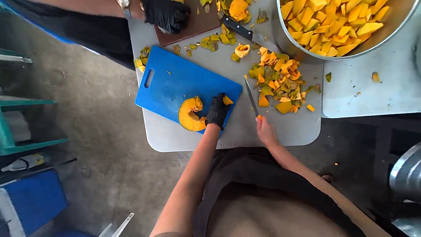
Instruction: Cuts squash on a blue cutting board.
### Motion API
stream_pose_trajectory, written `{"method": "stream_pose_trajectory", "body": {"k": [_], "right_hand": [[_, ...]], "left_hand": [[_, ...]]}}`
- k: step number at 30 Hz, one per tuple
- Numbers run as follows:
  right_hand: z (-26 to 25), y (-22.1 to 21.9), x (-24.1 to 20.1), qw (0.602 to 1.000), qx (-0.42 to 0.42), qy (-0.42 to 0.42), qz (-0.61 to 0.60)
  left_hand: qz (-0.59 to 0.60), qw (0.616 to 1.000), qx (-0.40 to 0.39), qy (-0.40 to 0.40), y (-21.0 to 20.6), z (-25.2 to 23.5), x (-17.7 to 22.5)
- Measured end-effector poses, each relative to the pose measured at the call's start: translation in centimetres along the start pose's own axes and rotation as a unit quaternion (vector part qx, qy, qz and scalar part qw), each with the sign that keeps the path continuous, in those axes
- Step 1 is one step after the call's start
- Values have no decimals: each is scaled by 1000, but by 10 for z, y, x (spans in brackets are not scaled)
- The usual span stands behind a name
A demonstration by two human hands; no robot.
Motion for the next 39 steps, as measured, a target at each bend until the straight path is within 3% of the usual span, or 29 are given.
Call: {"method": "stream_pose_trajectory", "body": {"k": [8, 10, 13, 16, 18, 20, 22, 25, 30, 34, 36, 39], "right_hand": [[19, 35, 49, 998, -7, -5, -55], [22, 46, 62, 998, -22, -2, -55], [25, 56, 84, 998, -22, -2, -65], [26, 65, 101, 998, -21, 0, -67], [24, 67, 109, 997, -5, 24, -78], [19, 68, 117, 993, 0, 42, -114], [9, 67, 127, 982, -30, 24, -182], [-13, 64, 150, 961, -66, -13, -269], [-17, 72, 180, 967, -68, -9, -244], [-6, 85, 163, 973, -64, 19, -219], [-8, 91, 145, 978, -86, 45, -182], [-11, 96, 107, 984, -113, 77, -117]], "left_hand": [[-108, 990, -89, 6, 4, -10, 14], [-49, 993, -104, 32, 2, -10, 33], [131, 989, -70, 20, -7, -24, 89], [338, 940, -49, -18, -7, -50, 171], [395, 917, -36, -54, 4, -71, 210], [367, 927, 10, -79, 19, -85, 223], [319, 940, 61, -102, 37, -85, 207], [274, 944, 163, -81, 63, -61, 151], [58, 950, 298, 76, 113, 18, 22], [29, 951, 237, 197, 108, 55, -60], [33, 960, 190, 201, 85, 55, -79], [16, 946, 234, 223, 59, 55, -81]]}}
Point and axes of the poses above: each hand's wrist, its own z-axis away from the middle knuckle, its own y-axis out of the back of the hand, x = y × z, the point moved 1 cm from there along -z, towards the middle knuckle, and after that the axes turned 3 degrees about -y, right-handed, at the moved point
